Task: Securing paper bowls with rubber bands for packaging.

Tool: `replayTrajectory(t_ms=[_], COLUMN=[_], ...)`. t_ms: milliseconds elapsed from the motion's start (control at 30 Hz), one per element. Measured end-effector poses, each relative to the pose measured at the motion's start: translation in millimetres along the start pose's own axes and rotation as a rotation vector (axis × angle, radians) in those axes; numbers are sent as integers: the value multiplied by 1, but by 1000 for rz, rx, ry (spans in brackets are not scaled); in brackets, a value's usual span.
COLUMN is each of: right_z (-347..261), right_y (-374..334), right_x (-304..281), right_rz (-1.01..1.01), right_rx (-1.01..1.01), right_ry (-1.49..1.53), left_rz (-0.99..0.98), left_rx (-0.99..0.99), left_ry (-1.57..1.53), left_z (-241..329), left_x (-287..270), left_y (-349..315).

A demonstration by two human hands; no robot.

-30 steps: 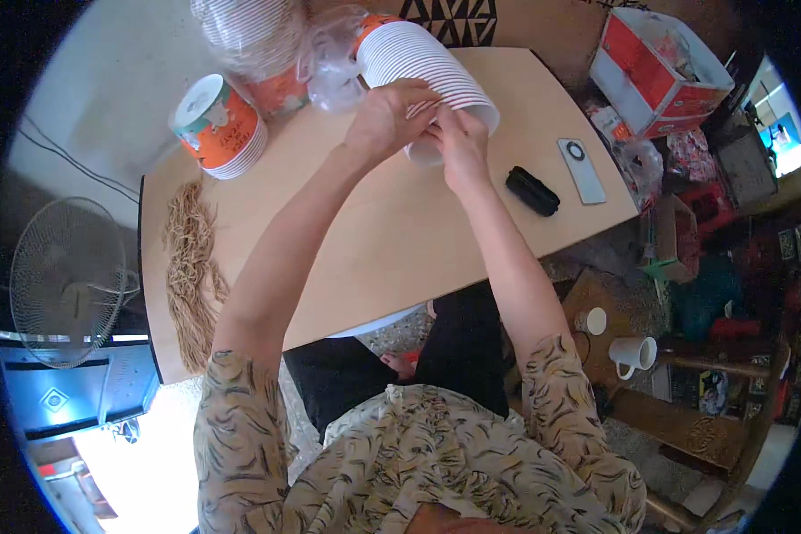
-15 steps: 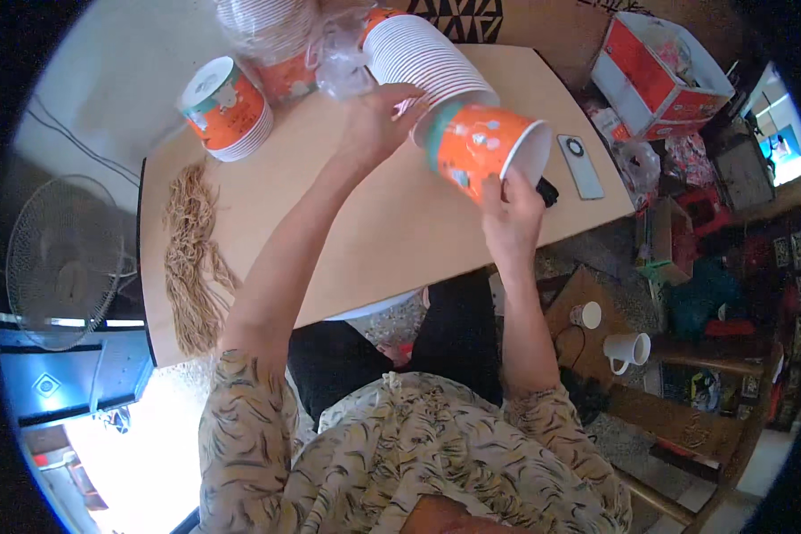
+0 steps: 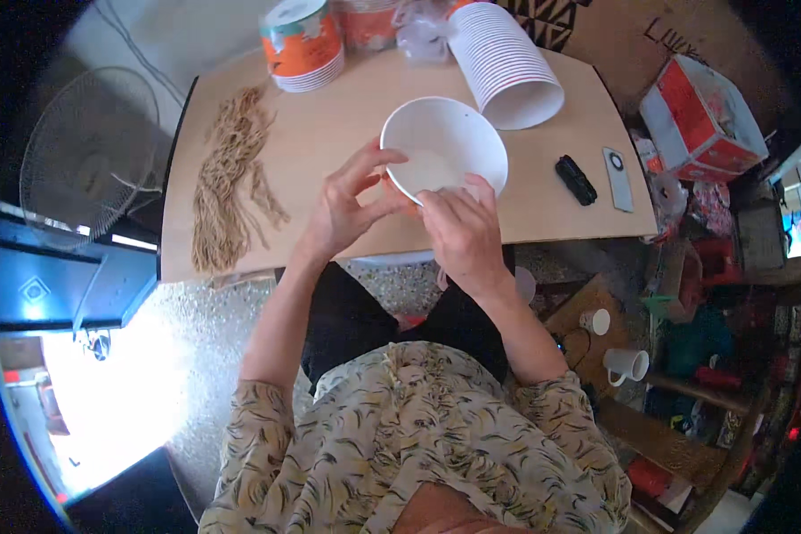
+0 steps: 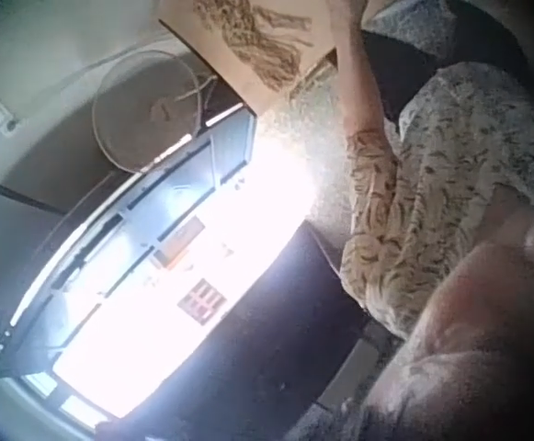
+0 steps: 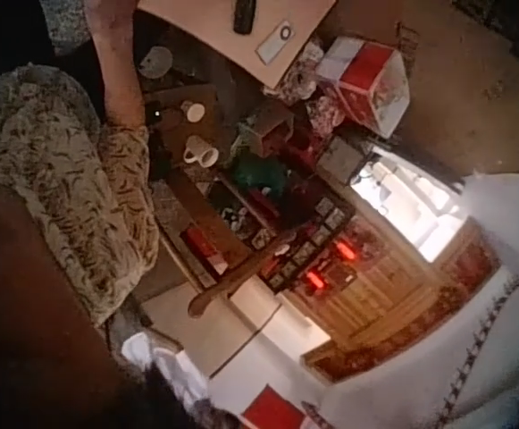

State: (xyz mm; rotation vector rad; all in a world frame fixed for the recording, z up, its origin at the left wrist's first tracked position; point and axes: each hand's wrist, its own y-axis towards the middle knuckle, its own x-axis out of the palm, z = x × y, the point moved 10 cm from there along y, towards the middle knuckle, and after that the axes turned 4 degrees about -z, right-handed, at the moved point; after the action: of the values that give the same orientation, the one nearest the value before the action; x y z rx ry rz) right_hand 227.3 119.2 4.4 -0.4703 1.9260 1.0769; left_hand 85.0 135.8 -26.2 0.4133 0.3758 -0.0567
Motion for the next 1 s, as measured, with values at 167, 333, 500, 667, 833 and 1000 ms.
replayTrajectory(t_ms=[167,333,500,667,833,1000], right_z=[7,71,63,71,58,63], right_y=[-5,-8,0,4,-2,-23], right_x=[-36,20,60,78,92,97], right_rz=[308,170,53,157,225,297], right_rx=[110,374,386,327,350,402], right_ry=[104,797,1200,1117,974,794], left_rz=[55,42,56,95,330,359], left_rx=[-42,-73,-111,-9,-36,-366], left_ry=[-194,-325,-286,-290,-259,9], left_z=[-19,-31,-41,-41,-85,-84], left_x=[-30,-41,-48,-51,-47,-48], left_y=[-29,-28,-28,-24,-43,-96])
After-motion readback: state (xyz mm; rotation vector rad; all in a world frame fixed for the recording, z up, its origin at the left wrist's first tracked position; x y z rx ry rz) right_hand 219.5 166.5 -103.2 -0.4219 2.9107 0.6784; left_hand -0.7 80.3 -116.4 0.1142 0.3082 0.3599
